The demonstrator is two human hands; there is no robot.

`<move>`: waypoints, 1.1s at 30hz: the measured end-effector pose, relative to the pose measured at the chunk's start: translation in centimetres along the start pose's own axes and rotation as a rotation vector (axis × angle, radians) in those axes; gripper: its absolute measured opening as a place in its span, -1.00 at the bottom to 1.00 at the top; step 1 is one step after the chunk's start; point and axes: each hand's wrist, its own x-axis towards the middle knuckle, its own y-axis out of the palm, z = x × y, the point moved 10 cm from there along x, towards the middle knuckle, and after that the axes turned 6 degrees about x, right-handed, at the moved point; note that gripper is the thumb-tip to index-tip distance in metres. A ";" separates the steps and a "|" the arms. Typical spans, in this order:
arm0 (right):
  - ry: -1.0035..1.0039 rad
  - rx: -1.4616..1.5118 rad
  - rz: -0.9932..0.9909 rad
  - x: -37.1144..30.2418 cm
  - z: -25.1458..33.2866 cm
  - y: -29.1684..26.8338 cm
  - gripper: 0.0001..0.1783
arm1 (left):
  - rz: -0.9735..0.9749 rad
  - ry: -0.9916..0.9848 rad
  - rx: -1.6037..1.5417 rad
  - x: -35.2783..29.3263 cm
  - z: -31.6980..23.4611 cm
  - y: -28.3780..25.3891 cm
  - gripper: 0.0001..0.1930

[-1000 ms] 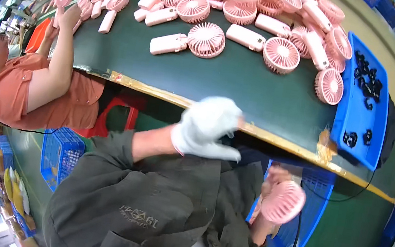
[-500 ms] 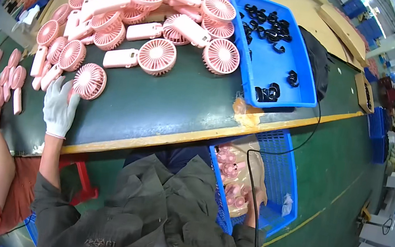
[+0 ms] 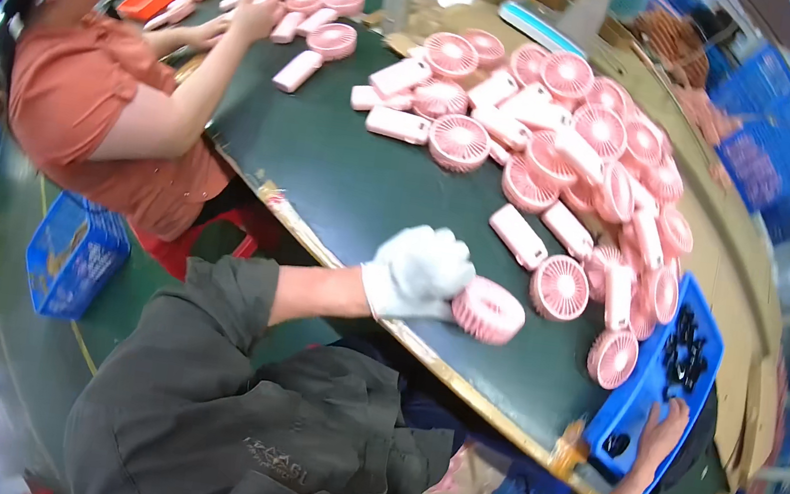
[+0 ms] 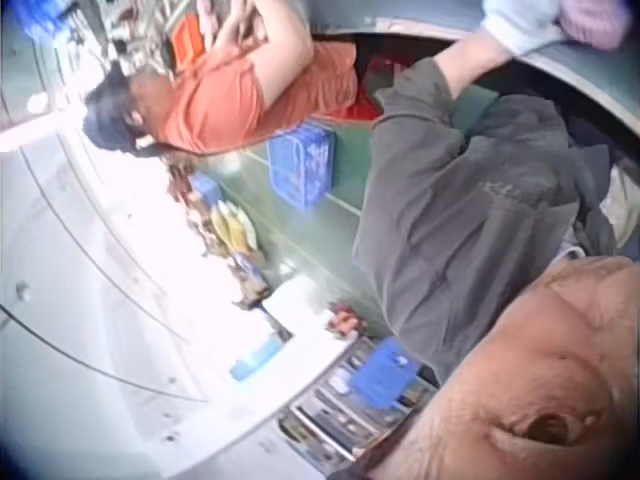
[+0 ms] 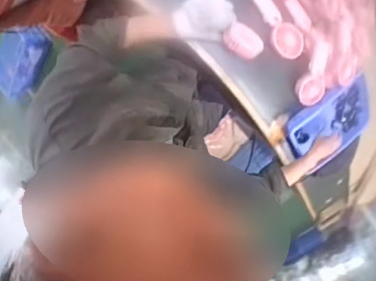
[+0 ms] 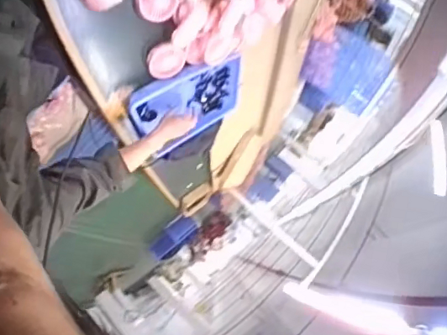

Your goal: Assemble small handheld fans by snapping on black plastic base components at an assembly line.

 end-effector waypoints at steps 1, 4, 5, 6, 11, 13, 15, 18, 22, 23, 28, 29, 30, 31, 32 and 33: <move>0.025 0.008 0.064 0.8 -1.4 2.5 -0.69 | -0.032 -0.028 -0.035 -0.6 -0.2 -0.4 -0.59; 0.067 -0.034 0.211 3.5 -2.3 7.5 -0.74 | 0.092 -0.049 -0.059 -2.7 0.5 1.2 -0.42; 0.059 -0.034 0.210 4.1 -1.8 7.2 -0.74 | 0.122 -0.014 -0.022 -3.1 0.3 1.2 -0.38; 0.056 -0.038 0.223 4.3 -1.4 6.9 -0.76 | 0.120 -0.015 -0.023 -3.2 0.4 1.2 -0.38; 0.169 0.169 -0.037 1.0 -2.7 0.1 -0.73 | 0.051 0.061 -0.111 -2.5 0.0 0.8 -0.51; 0.275 0.048 -0.262 -1.2 0.0 -6.0 -0.71 | -0.043 0.075 -0.109 -2.9 -0.5 -0.9 -0.52; 0.279 -0.243 -0.459 -7.1 1.9 -11.7 -0.73 | -0.068 0.071 -0.091 -3.3 -1.2 -1.3 -0.54; 0.374 -0.349 -0.555 -14.8 9.5 -17.2 -0.65 | -0.044 0.001 -0.093 -3.6 -0.9 -1.0 -0.56; 0.910 0.304 -0.521 -41.7 6.0 -8.1 -0.75 | 0.069 -0.073 -0.187 -3.6 -0.9 -0.3 -0.59; 0.805 -0.122 -0.181 -42.4 9.7 -5.8 -0.80 | 0.120 -0.085 -0.174 -3.6 -1.1 0.3 -0.60; 1.106 0.611 0.063 -33.0 23.8 1.7 -0.74 | 0.195 -0.031 -0.129 -4.0 -1.4 1.0 -0.61; 0.928 0.748 0.004 -30.3 25.4 2.6 -0.76 | 0.195 -0.024 -0.124 -3.8 -1.4 1.0 -0.61; 0.683 0.690 0.037 -26.6 27.3 2.0 -0.79 | 0.180 0.000 -0.119 -4.0 -1.5 0.9 -0.61; 0.433 0.626 0.069 -23.1 29.6 1.4 -0.83 | 0.163 0.017 -0.113 -4.1 -1.5 0.8 -0.61; 0.317 0.707 -0.032 -21.3 30.8 1.0 -0.85 | 0.162 0.016 -0.111 -4.1 -1.6 0.8 -0.61; 0.199 0.788 -0.129 -19.8 32.2 0.4 -0.86 | 0.066 0.012 -0.134 -4.1 -1.5 -0.3 -0.60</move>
